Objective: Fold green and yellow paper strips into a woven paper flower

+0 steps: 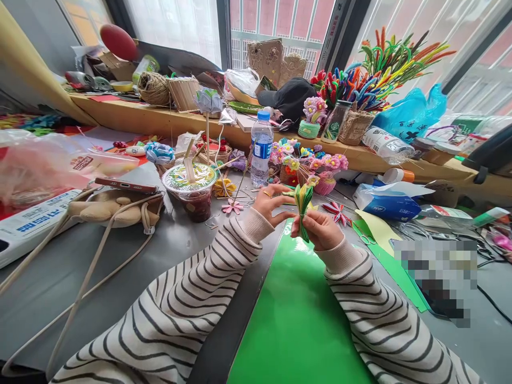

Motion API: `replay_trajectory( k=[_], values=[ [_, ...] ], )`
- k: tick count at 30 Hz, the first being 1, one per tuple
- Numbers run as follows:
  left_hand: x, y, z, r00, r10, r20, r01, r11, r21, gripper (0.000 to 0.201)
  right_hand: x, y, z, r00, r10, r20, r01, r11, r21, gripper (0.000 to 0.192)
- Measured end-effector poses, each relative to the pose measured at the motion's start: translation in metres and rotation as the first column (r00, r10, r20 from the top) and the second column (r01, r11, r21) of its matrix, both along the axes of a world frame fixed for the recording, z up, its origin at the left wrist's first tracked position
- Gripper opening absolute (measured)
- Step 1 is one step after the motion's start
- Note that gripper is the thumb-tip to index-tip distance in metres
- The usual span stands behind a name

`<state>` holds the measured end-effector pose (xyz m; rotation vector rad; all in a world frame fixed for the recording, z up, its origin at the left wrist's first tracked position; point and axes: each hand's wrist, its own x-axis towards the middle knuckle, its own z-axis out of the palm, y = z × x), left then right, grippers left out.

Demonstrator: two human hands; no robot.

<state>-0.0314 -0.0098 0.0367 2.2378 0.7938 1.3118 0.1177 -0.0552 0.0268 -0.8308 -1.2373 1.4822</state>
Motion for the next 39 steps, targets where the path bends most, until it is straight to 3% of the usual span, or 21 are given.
replay_trajectory(
  k=[2,5,8,11,17,20,23,29,35,39],
  values=[
    [-0.002,-0.003,0.002,0.993,0.121,0.013,-0.122,0.992,0.040,0.033,0.000,-0.001,0.005,0.996,-0.078,0.052,0.076,0.996,0.050,0.024],
    [-0.002,-0.016,0.005,0.979,0.168,0.118,-0.163,0.985,-0.049,0.025,0.000,-0.004,0.010,0.957,-0.225,0.183,0.199,0.969,0.149,0.020],
    [0.001,-0.030,0.002,0.966,0.100,0.239,-0.036,0.966,-0.257,0.027,-0.003,-0.006,0.009,0.886,-0.360,0.293,0.276,0.916,0.290,0.018],
    [0.006,-0.035,-0.007,0.921,0.082,0.380,0.086,0.910,-0.405,0.039,-0.007,-0.007,0.005,0.804,-0.444,0.397,0.262,0.862,0.434,0.019],
    [0.014,-0.029,-0.018,0.796,0.113,0.594,0.260,0.823,-0.505,0.037,-0.012,-0.009,-0.003,0.621,-0.612,0.490,0.163,0.712,0.683,0.018],
    [0.015,-0.028,-0.019,0.760,0.144,0.634,0.283,0.805,-0.522,0.037,-0.012,-0.009,-0.005,0.575,-0.667,0.474,0.139,0.651,0.746,0.018],
    [0.016,-0.029,-0.019,0.752,0.144,0.644,0.301,0.793,-0.529,0.036,-0.012,-0.008,-0.006,0.560,-0.682,0.471,0.117,0.627,0.770,0.017],
    [0.014,-0.028,-0.019,0.752,0.100,0.652,0.354,0.772,-0.527,0.033,-0.011,-0.007,-0.008,0.602,-0.641,0.476,0.145,0.674,0.724,0.015],
    [0.013,-0.025,-0.019,0.750,0.130,0.649,0.382,0.715,-0.585,0.035,-0.013,-0.002,-0.016,0.780,-0.488,0.392,0.259,0.821,0.509,0.017],
    [0.014,-0.022,-0.019,0.739,0.192,0.645,0.396,0.652,-0.647,0.035,-0.014,0.002,-0.016,0.838,-0.382,0.389,0.272,0.911,0.309,0.022]
  ],
)
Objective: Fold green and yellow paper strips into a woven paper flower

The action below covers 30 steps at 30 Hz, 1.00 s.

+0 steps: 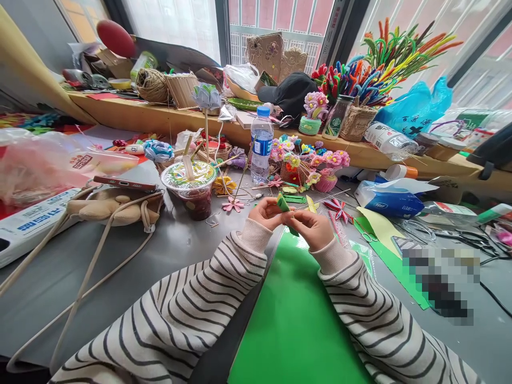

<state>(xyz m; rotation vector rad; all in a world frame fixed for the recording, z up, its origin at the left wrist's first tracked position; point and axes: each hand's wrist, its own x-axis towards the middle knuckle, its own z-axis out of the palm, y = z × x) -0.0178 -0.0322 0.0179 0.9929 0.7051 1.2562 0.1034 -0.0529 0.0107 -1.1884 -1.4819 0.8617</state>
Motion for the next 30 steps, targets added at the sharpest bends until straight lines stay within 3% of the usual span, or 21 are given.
replay_trajectory(
  k=[6,9,15,24,30],
  values=[
    [-0.002,0.005,0.000,1.000,0.026,-0.004,-0.027,0.997,-0.075,0.036,0.005,0.003,0.006,0.993,0.079,-0.086,-0.092,0.983,-0.161,0.028],
    [-0.004,0.007,0.001,0.999,0.038,0.008,-0.037,0.992,-0.120,0.037,0.013,0.005,0.009,0.999,0.017,-0.049,-0.023,0.992,-0.126,0.025],
    [-0.003,0.007,0.000,1.000,-0.002,0.019,0.007,0.971,-0.241,0.042,0.020,0.005,0.013,0.974,-0.105,-0.202,0.103,0.994,-0.019,0.021],
    [-0.002,0.006,0.000,0.999,-0.018,-0.029,0.009,0.959,-0.284,0.041,0.017,-0.004,0.019,0.978,-0.174,0.110,0.146,0.963,0.225,0.016],
    [0.000,0.004,-0.002,0.999,-0.014,-0.048,0.001,0.963,-0.271,0.040,0.010,-0.012,0.026,0.912,-0.253,0.324,0.076,0.879,0.471,0.012]
  ],
)
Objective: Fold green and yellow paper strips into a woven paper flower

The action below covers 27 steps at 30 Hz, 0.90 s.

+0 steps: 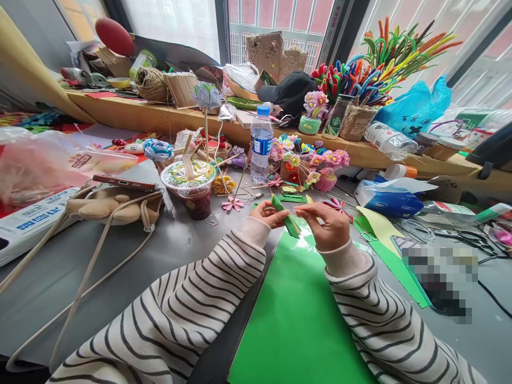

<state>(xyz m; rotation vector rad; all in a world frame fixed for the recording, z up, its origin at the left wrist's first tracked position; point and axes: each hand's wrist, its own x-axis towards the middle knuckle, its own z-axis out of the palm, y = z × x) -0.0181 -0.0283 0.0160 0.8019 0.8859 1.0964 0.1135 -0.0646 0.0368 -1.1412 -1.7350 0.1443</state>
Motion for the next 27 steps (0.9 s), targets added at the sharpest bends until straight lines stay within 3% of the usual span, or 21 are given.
replay_trajectory(
  k=[3,6,11,14,16,22,27],
  values=[
    [0.001,0.001,-0.002,1.000,0.007,-0.030,-0.007,1.000,-0.003,0.038,-0.002,0.000,-0.002,1.000,-0.005,0.010,0.005,1.000,0.025,0.012],
    [0.003,0.002,-0.005,0.999,-0.023,-0.032,0.022,0.999,-0.031,0.035,-0.002,0.002,-0.005,0.991,-0.046,-0.126,0.035,0.996,-0.087,0.011],
    [0.006,0.000,-0.007,0.968,-0.170,0.186,0.177,0.984,-0.022,0.031,0.000,0.004,-0.003,0.891,-0.077,-0.447,-0.037,0.970,-0.240,0.015],
    [0.007,-0.002,-0.010,0.924,-0.280,0.262,0.290,0.957,0.001,0.034,0.000,0.004,0.000,0.847,-0.090,-0.524,-0.050,0.968,-0.247,0.017],
    [0.007,-0.002,-0.012,0.923,-0.277,0.266,0.284,0.959,0.010,0.031,-0.001,0.005,0.000,0.837,-0.096,-0.539,-0.049,0.968,-0.248,0.017],
    [0.004,0.003,-0.014,0.956,-0.167,0.242,0.187,0.980,-0.063,0.018,0.003,0.006,-0.003,0.881,-0.038,-0.471,-0.082,0.969,-0.232,0.017],
    [-0.003,0.007,-0.007,0.992,-0.113,0.049,0.114,0.993,-0.014,0.015,0.016,0.008,0.002,0.999,-0.018,-0.041,0.016,0.999,-0.052,0.016]
  ],
)
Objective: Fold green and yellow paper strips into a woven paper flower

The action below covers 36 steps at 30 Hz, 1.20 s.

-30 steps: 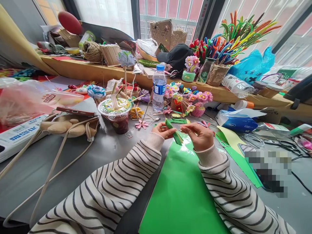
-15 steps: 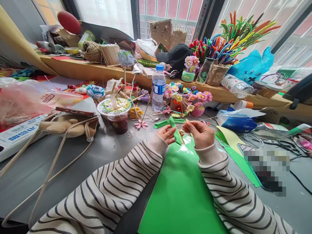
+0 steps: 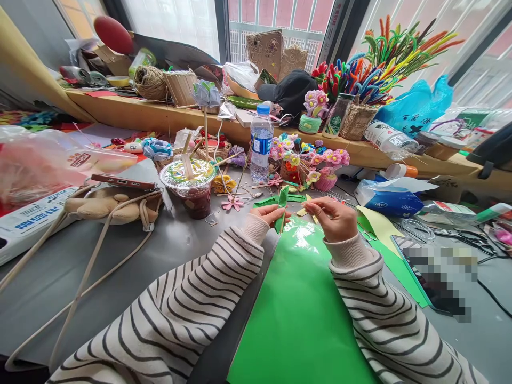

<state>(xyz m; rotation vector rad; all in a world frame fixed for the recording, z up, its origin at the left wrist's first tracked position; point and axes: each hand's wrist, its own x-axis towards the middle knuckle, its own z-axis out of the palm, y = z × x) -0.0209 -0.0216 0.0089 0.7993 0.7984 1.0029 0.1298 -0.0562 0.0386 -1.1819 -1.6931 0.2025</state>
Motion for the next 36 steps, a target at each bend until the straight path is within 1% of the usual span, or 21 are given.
replay_trajectory(
  k=[3,6,9,11,13,16,17,18,22,24,25,27,29,30,32,34,36],
  values=[
    [-0.005,0.001,0.005,0.972,-0.001,-0.237,0.045,0.982,0.181,0.010,0.007,0.000,0.004,0.967,0.035,0.254,-0.062,0.993,0.099,0.016],
    [-0.008,0.000,0.008,0.899,0.051,-0.435,0.114,0.932,0.344,0.013,0.007,-0.001,0.008,0.915,0.046,0.401,-0.108,0.985,0.134,0.017],
    [-0.008,-0.001,0.007,0.817,0.106,-0.566,0.166,0.898,0.407,0.016,0.004,-0.004,0.009,0.863,0.029,0.505,-0.131,0.977,0.167,0.020],
    [-0.007,-0.002,0.005,0.768,0.168,-0.618,0.176,0.872,0.456,0.017,0.001,-0.005,0.010,0.835,0.014,0.549,-0.135,0.975,0.179,0.022],
    [-0.005,-0.002,0.001,0.724,0.258,-0.640,0.191,0.816,0.545,0.016,-0.001,-0.006,0.010,0.816,0.003,0.579,-0.137,0.973,0.188,0.024],
    [-0.001,-0.002,-0.004,0.659,0.389,-0.644,0.260,0.685,0.680,0.015,-0.004,-0.006,0.008,0.788,-0.015,0.615,-0.153,0.964,0.219,0.025],
    [0.001,-0.003,-0.005,0.636,0.414,-0.652,0.288,0.655,0.698,0.015,-0.004,-0.005,0.007,0.778,-0.016,0.628,-0.161,0.961,0.225,0.025],
    [0.002,-0.003,-0.006,0.611,0.430,-0.665,0.316,0.638,0.703,0.015,-0.005,-0.005,0.005,0.768,-0.015,0.640,-0.169,0.959,0.226,0.025],
    [0.004,-0.007,-0.007,0.498,0.438,-0.749,0.435,0.621,0.652,0.015,-0.005,-0.001,0.000,0.756,0.029,0.653,-0.191,0.965,0.178,0.026],
    [0.002,-0.007,-0.008,0.473,0.420,-0.775,0.502,0.594,0.629,0.015,-0.003,0.000,-0.001,0.782,0.074,0.619,-0.199,0.971,0.135,0.024],
    [0.002,-0.007,-0.009,0.482,0.399,-0.780,0.535,0.571,0.622,0.014,-0.002,0.001,0.000,0.801,0.097,0.591,-0.203,0.972,0.115,0.023],
    [0.002,-0.005,-0.012,0.546,0.347,-0.763,0.567,0.517,0.641,0.012,0.002,0.002,0.004,0.839,0.147,0.523,-0.216,0.974,0.073,0.020],
    [0.003,-0.003,-0.017,0.644,0.293,-0.707,0.537,0.485,0.690,0.016,0.005,0.002,0.009,0.869,0.196,0.455,-0.235,0.972,0.029,0.018],
    [0.005,-0.002,-0.020,0.690,0.265,-0.674,0.509,0.486,0.711,0.019,0.007,0.001,0.011,0.881,0.224,0.418,-0.246,0.969,0.000,0.017],
    [0.007,-0.001,-0.023,0.760,0.192,-0.621,0.459,0.518,0.722,0.021,0.011,0.001,0.016,0.906,0.269,0.327,-0.261,0.963,-0.069,0.014],
    [0.007,-0.002,-0.023,0.807,0.131,-0.576,0.408,0.581,0.704,0.020,0.014,0.000,0.018,0.924,0.314,0.218,-0.283,0.945,-0.162,0.014],
    [0.006,-0.003,-0.019,0.833,0.096,-0.545,0.360,0.653,0.666,0.020,0.016,-0.002,0.021,0.928,0.359,0.104,-0.321,0.909,-0.267,0.016]
  ],
)
